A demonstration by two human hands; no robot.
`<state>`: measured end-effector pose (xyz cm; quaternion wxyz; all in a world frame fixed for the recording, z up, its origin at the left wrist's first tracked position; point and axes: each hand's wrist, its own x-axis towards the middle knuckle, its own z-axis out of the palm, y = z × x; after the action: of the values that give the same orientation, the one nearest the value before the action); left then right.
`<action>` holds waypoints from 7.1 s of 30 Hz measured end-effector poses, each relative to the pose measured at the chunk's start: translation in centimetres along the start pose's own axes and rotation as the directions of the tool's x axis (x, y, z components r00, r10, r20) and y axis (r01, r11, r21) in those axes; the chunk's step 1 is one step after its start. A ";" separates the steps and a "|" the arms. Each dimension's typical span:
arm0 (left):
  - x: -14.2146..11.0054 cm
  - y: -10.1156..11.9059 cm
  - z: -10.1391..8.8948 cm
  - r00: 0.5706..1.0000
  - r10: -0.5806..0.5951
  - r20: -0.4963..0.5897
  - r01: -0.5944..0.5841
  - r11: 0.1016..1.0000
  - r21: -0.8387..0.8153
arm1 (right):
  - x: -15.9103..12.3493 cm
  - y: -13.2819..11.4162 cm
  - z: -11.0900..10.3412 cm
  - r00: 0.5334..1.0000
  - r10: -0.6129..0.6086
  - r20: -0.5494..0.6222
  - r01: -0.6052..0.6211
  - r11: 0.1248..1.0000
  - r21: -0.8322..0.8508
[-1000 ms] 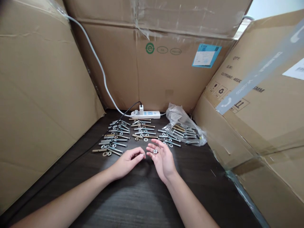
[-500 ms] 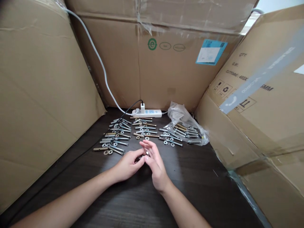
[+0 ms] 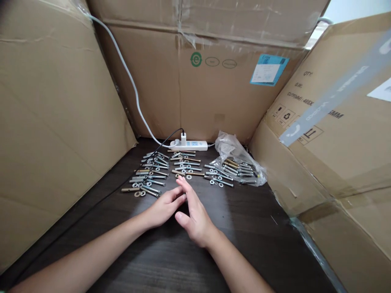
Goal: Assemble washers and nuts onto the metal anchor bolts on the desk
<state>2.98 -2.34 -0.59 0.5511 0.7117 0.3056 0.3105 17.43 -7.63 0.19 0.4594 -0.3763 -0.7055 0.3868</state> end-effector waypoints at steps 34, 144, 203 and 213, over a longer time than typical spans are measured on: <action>0.4 0.5 -0.7 0.995 -0.094 -0.032 0.095 0.995 0.029 | 1.2 1.7 -3.1 0.996 -0.070 -0.052 0.043 0.913 -0.406; 0.0 0.2 -0.7 1.000 0.006 -0.007 -0.003 0.932 0.362 | 0.2 1.3 -2.6 0.996 0.069 -0.055 -0.086 0.909 -0.408; -0.2 0.4 -0.5 0.999 0.038 0.002 -0.036 0.919 0.393 | 0.3 1.5 -2.6 0.992 0.121 -0.031 -0.122 0.885 -0.450; -0.1 0.3 -0.4 0.999 0.033 -0.018 -0.023 0.922 0.386 | 0.3 1.6 -2.8 0.988 0.141 -0.060 -0.153 0.893 -0.423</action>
<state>2.58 -2.25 -0.19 0.3920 0.8067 0.3572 0.2606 20.30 -6.14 -0.38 0.3451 -0.5253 -0.7360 0.2516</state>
